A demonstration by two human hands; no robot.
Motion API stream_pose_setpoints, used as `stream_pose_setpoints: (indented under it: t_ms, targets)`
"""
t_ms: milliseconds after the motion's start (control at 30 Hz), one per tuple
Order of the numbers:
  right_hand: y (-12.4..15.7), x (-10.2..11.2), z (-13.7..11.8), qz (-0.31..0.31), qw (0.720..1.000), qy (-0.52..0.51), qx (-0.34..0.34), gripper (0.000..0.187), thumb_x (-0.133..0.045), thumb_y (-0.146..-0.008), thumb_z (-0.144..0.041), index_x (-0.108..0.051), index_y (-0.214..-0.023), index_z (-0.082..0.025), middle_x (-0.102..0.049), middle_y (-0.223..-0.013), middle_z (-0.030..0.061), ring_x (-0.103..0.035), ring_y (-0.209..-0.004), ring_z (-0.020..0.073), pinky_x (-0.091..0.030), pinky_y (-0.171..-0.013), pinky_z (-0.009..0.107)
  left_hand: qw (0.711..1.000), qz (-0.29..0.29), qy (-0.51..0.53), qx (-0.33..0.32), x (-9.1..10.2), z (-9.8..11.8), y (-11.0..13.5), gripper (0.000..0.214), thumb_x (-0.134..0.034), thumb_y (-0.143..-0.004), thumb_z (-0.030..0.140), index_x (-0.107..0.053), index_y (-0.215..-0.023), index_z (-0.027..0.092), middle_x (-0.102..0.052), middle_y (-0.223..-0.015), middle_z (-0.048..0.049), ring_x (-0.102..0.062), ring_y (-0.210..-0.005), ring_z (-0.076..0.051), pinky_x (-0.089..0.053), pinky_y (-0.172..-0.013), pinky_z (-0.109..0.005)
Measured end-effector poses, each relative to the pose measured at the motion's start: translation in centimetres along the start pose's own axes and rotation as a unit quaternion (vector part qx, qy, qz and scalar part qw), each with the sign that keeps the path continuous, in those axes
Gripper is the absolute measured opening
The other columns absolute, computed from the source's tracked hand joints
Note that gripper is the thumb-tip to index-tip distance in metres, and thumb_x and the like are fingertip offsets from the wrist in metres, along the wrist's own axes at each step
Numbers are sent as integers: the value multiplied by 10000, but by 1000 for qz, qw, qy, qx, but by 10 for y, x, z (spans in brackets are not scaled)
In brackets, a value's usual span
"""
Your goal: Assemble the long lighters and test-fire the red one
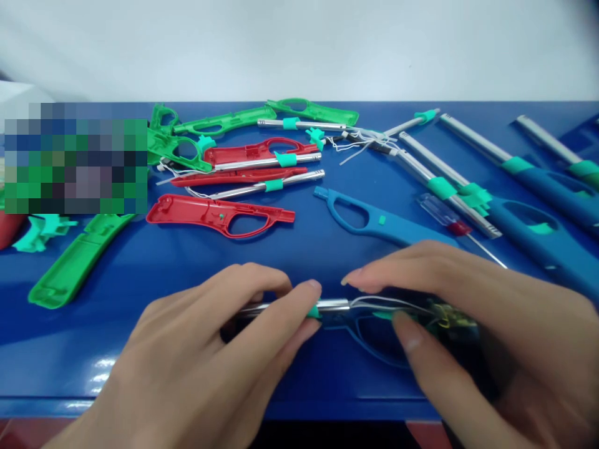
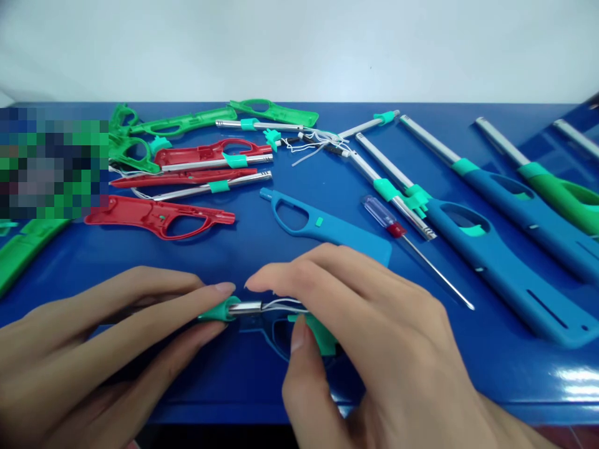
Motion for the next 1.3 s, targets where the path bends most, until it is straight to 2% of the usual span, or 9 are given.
stream_pose_setpoints:
  t_ms: [167,333,467,533,600,733,1067,1167,1300]
  targets:
    - [3,-1,-2,-18,999,-13,27,312,-653,-1063,-232,-780,-1276,-422,-846,-1188,-20,-855,-1019,236,-699,-765,348,1000,-7,10,8,-2,0,-2,225,-528,-1223,254,-727,-1278,343,-847,-1162,69,-815,-834,-150,-654,-702,-308]
    - [-1,-10,-5,-57,998,-9,39,242,-664,-1078,-298,-768,-1276,-388,-861,-1281,25,-842,-1142,303,-699,-1023,529,1000,2,11,-1,0,4,-3,205,-511,-1234,275,-705,-1289,315,-835,-1138,29,-811,-856,-161,-673,-706,-309]
    - [-3,-13,-3,-92,993,35,65,281,-697,-1103,-446,-736,-1372,-376,-843,-1375,63,-795,-1295,370,-679,-992,574,998,-26,52,9,1,7,-4,208,-535,-1230,226,-721,-1298,286,-793,-1094,16,-780,-883,-166,-637,-731,-324]
    - [-5,-15,-1,-127,988,43,72,306,-690,-1132,-460,-701,-1432,-398,-828,-1406,41,-750,-1381,354,-656,-1011,544,998,-32,62,4,1,8,-4,204,-568,-1213,176,-727,-1298,271,-783,-1095,15,-764,-885,-159,-610,-733,-319]
    - [-7,-15,-1,-154,983,24,93,232,-663,-1172,-423,-679,-1403,-409,-824,-1338,-3,-761,-1317,277,-629,-1054,489,998,-25,65,-3,2,8,-4,197,-557,-1221,173,-719,-1292,260,-772,-1101,13,-753,-887,-144,-592,-740,-301]
    - [-13,-14,-1,-147,985,8,90,128,-629,-1209,-456,-673,-1320,-410,-794,-1240,-54,-767,-1188,181,-620,-985,363,998,-36,48,-4,-1,6,-4,183,-548,-1232,186,-698,-1304,262,-762,-1125,8,-744,-906,-138,-573,-753,-291]
    - [-17,-13,-2,-127,987,-9,99,88,-667,-1197,-458,-718,-1197,-387,-812,-1116,-84,-794,-1038,129,-640,-859,281,998,-53,28,17,-6,6,2,254,-571,-1205,137,-713,-1346,294,-756,-1184,14,-711,-941,-156,-534,-762,-308]
    - [-16,-11,-2,-118,989,-24,91,117,-659,-1203,-470,-735,-1177,-386,-821,-1104,-91,-800,-1014,108,-635,-868,262,997,-57,43,12,-6,5,5,288,-576,-1201,124,-713,-1400,282,-741,-1205,-7,-685,-967,-170,-578,-877,-303]
    - [-15,-9,-1,-117,988,-34,94,154,-644,-1211,-363,-773,-1127,-373,-841,-1081,-118,-803,-1004,59,-619,-924,189,996,-62,55,11,-6,4,8,270,-572,-1211,148,-714,-1403,275,-708,-1219,-28,-662,-1004,-187,-563,-809,-314]
Point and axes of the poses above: each hand's wrist, its own y-axis away from the middle knuckle, its own x-axis out of the back of the hand, z = x × y, the point moved 4 cm from there along -y, towards the middle knuckle
